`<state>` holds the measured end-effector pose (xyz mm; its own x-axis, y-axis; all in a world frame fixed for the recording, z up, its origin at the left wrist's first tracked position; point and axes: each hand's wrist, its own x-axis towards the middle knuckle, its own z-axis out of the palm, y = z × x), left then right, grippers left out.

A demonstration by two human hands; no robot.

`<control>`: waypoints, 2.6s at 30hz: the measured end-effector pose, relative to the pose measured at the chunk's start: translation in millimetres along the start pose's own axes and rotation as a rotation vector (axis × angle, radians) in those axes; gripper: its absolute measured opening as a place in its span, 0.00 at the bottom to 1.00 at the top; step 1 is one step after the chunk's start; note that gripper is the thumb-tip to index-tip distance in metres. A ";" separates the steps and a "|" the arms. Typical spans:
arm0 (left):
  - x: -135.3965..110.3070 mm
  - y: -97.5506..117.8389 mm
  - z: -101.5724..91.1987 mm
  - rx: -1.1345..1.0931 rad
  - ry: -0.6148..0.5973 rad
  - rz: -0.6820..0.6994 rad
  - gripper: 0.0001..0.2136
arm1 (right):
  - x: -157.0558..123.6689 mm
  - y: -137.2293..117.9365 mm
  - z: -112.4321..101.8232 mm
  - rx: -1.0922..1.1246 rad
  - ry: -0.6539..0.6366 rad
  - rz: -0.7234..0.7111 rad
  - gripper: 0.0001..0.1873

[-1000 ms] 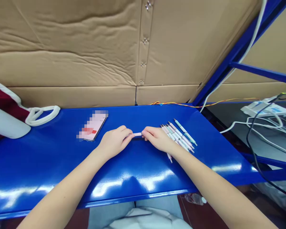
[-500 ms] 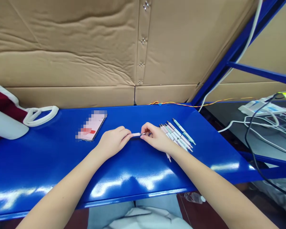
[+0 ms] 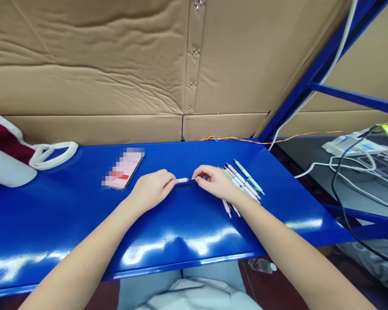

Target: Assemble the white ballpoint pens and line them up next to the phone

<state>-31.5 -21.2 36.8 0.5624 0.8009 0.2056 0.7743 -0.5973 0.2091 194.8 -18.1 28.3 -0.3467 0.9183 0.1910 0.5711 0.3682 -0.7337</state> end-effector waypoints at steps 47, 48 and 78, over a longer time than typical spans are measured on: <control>4.5 -5.5 11.6 0.179 -0.041 0.026 0.11 | 0.9 7.6 7.6 0.099 -0.088 0.076 0.08; 4.9 -6.9 12.3 0.194 -0.042 0.022 0.11 | 0.9 8.8 8.1 0.095 -0.092 0.061 0.07; -2.5 -2.3 26.9 0.066 0.101 0.193 0.12 | 0.1 9.8 -0.1 -0.337 -0.167 -0.128 0.06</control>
<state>-26.9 -20.8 10.1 0.6725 0.6617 0.3315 0.6741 -0.7325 0.0945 200.5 -14.4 21.2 -0.5310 0.8360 0.1384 0.7179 0.5306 -0.4505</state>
